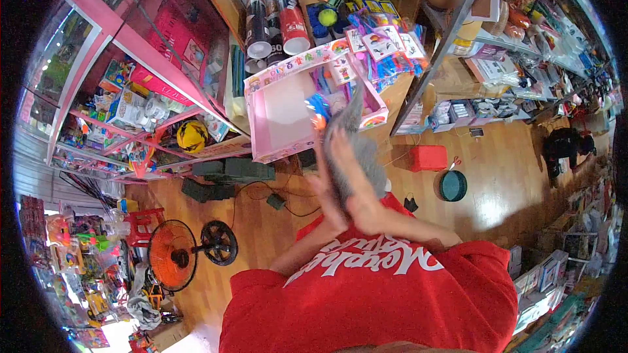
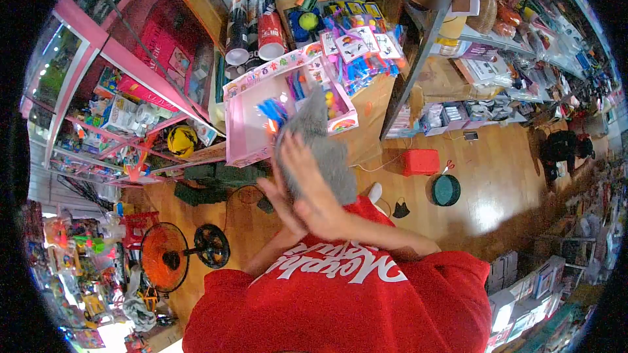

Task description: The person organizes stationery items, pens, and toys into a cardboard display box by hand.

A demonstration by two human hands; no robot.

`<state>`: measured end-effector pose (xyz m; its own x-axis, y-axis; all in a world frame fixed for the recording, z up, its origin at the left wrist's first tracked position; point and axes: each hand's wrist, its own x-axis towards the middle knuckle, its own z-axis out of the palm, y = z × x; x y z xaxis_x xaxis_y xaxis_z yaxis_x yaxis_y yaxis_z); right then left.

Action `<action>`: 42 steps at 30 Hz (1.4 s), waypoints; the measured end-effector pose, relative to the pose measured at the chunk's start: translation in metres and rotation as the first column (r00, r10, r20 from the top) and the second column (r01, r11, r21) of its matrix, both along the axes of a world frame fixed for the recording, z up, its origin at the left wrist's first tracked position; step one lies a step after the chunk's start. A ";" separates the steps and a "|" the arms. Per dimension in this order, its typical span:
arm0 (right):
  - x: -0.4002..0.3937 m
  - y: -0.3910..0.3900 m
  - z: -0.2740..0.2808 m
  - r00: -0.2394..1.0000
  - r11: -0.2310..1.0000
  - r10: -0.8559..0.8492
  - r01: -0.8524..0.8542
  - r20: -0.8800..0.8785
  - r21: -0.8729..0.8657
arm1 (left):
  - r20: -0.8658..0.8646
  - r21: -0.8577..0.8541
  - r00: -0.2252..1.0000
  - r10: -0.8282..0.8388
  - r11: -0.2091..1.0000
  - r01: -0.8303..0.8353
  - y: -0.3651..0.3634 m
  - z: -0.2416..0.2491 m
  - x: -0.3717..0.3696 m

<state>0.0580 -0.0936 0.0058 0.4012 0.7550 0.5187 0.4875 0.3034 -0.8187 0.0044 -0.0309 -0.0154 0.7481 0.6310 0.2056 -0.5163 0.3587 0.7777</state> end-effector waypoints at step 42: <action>0.060 -0.060 -0.008 0.956 0.933 -0.282 0.253 -0.083 -0.256 | -0.099 0.320 0.995 0.002 0.947 0.030 0.015 0.028 0.044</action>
<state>0.1179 -0.1532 -0.0024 0.6519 0.7075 0.2728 0.4203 -0.0378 -0.9066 0.0483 -0.0154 0.0130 0.7829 0.5330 0.3211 -0.4292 0.0890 0.8988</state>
